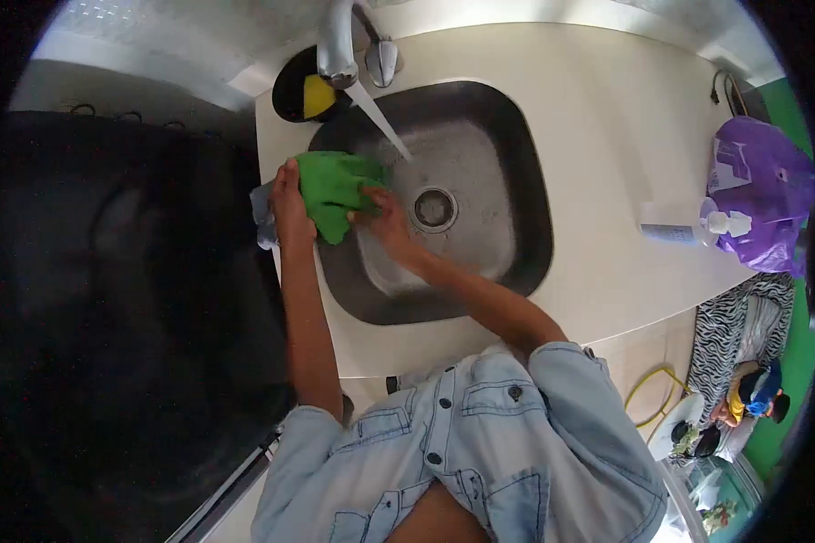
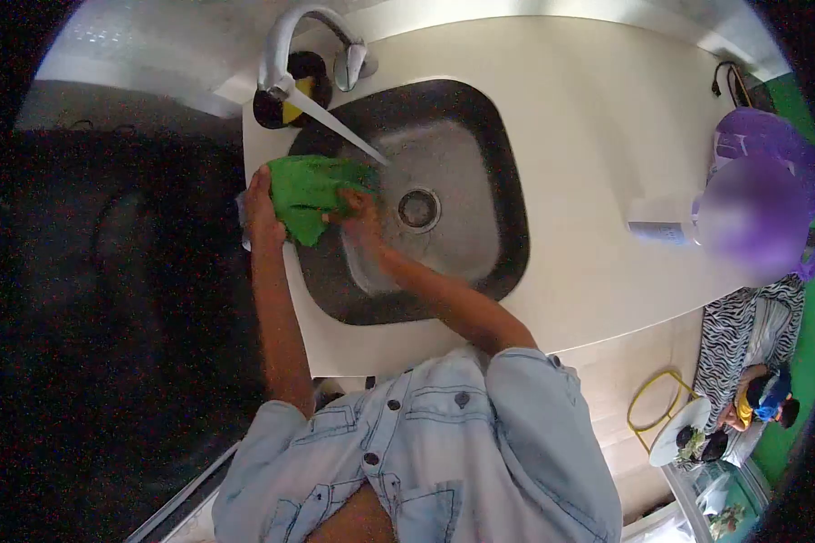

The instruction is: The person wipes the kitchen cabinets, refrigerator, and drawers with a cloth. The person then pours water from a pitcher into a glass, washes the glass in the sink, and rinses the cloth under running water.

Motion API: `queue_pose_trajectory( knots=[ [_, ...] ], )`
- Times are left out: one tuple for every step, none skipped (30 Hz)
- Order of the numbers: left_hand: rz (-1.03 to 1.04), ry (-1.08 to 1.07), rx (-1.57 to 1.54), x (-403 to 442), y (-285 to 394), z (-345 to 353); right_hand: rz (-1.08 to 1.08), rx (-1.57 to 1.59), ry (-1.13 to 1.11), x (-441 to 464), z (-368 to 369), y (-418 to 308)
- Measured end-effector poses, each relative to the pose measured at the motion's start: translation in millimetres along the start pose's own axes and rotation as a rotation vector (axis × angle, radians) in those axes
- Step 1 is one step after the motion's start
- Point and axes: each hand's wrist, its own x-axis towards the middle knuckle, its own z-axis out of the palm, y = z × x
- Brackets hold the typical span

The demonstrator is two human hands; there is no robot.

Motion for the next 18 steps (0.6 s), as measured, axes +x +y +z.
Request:
queue_pose_trajectory(
  knots=[
    [0.012,-0.006,-0.005,-5,4,2,-0.046,0.035,0.002,0,5,-1],
    [0.024,0.001,-0.005,-8,7,4,-0.041,-0.020,-0.023,0,8,-4],
    [0.036,0.012,-0.004,-12,12,6,-0.035,-0.093,-0.033,-1,11,-5],
    [0.045,0.024,-0.004,-15,16,5,-0.030,-0.166,-0.044,-2,13,-4],
    [0.041,0.012,-0.015,-15,16,3,-0.027,-0.258,-0.040,-1,13,-4],
    [0.037,-0.002,-0.026,-13,15,1,-0.026,-0.352,-0.034,1,13,-5],
    [0.032,-0.018,-0.038,-12,15,-1,0.033,-0.298,-0.060,1,15,-9],
    [0.026,-0.016,-0.037,-10,14,-2,0.092,-0.243,-0.085,1,16,-15],
    [0.019,-0.015,-0.034,-9,14,-4,0.151,-0.187,-0.107,1,16,-20],
    [0.011,-0.017,-0.031,-7,13,-6,0.227,-0.108,-0.125,1,13,-22],
    [0.018,-0.023,-0.023,-5,13,-10,0.302,-0.027,-0.143,2,10,-24],
    [0.024,-0.026,-0.014,-3,13,-14,0.378,0.054,-0.160,1,7,-27],
    [0.030,-0.030,-0.006,-3,15,-15,0.414,0.129,-0.185,2,1,-23],
    [0.019,-0.006,0.005,-4,17,-16,0.449,0.204,-0.211,4,-4,-20],
    [0.007,0.018,0.017,-5,19,-17,0.485,0.280,-0.237,4,-10,-17],
    [-0.005,0.042,0.028,-6,23,-17,0.483,0.294,-0.195,5,-20,-17],
    [-0.002,0.035,0.019,-6,27,-18,0.484,0.309,-0.153,4,-33,-19],
    [0.000,0.028,0.010,-5,33,-22,0.485,0.324,-0.112,3,-47,-21]
  ],
)
